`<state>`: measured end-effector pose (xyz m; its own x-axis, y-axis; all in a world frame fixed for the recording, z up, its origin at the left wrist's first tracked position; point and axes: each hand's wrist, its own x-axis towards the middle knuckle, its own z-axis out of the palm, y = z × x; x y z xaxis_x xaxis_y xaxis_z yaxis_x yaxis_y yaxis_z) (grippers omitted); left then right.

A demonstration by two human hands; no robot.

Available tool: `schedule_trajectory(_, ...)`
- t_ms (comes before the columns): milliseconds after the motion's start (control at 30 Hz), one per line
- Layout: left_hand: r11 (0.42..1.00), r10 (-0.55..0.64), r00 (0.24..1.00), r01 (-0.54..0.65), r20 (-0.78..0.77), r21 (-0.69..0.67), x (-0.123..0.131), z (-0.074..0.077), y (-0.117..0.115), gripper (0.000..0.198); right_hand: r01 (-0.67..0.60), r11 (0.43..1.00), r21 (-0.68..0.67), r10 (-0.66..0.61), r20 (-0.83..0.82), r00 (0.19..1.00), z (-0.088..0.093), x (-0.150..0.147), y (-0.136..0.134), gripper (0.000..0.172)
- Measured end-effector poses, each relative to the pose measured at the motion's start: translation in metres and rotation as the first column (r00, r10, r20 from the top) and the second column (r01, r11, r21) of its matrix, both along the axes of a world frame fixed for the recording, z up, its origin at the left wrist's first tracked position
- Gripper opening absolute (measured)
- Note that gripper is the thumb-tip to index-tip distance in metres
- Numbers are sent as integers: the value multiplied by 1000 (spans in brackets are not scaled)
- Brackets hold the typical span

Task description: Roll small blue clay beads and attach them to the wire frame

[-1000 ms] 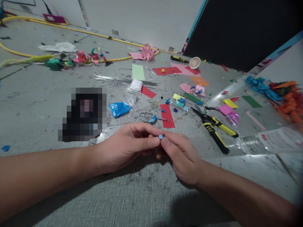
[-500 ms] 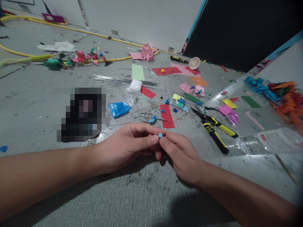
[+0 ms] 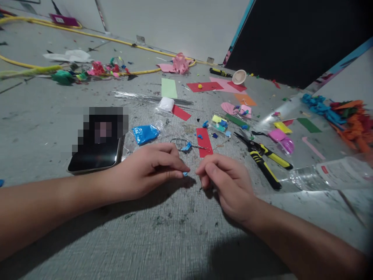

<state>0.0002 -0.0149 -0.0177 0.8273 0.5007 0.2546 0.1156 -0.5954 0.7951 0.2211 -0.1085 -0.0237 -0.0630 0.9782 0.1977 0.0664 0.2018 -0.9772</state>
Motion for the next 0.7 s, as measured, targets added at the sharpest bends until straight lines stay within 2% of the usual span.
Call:
schedule_trajectory(100, 976, -19, 995, 39, -97, 214, 0, -5, 1, 21, 36, 999, -26, -36, 6, 999, -2, 1, 1, 22)
schedule_trajectory(233, 946, 34, 990, 12, -134, 325, 0, -7, 1, 28, 36, 999, -15, -36, 23, 999, -2, 0, 1, 23)
schedule_trajectory(333, 893, 222, 962, -134, -161, 431, -3, -2, 5, 31, 53, 999, -9, -52, 28, 998, -2, 0, 3, 23)
schedule_trajectory(400, 832, 386, 896, -234, -221, 503, -5, 1, 7, 33, 76, 997, -21, -76, 26, 997, -3, 0, 5, 21)
schedule_trajectory(467, 805, 468, 842, -283, -266, 521, -6, 3, 8, 34, 90, 995, -39, -89, 17, 996, -4, 0, 6, 21)
schedule_trajectory(533, 825, 445, 848, -262, -289, 500, -6, 2, 8, 34, 89, 995, -53, -88, 8, 996, -5, -1, 7, 21)
schedule_trajectory(600, 857, 373, 880, -204, -295, 474, -7, 0, 8, 34, 78, 995, -54, -78, 1, 997, -5, -1, 6, 21)
schedule_trajectory(700, 868, 307, 901, -133, -306, 479, -9, -3, 7, 32, 63, 997, -51, -62, 12, 998, -5, -1, 5, 21)
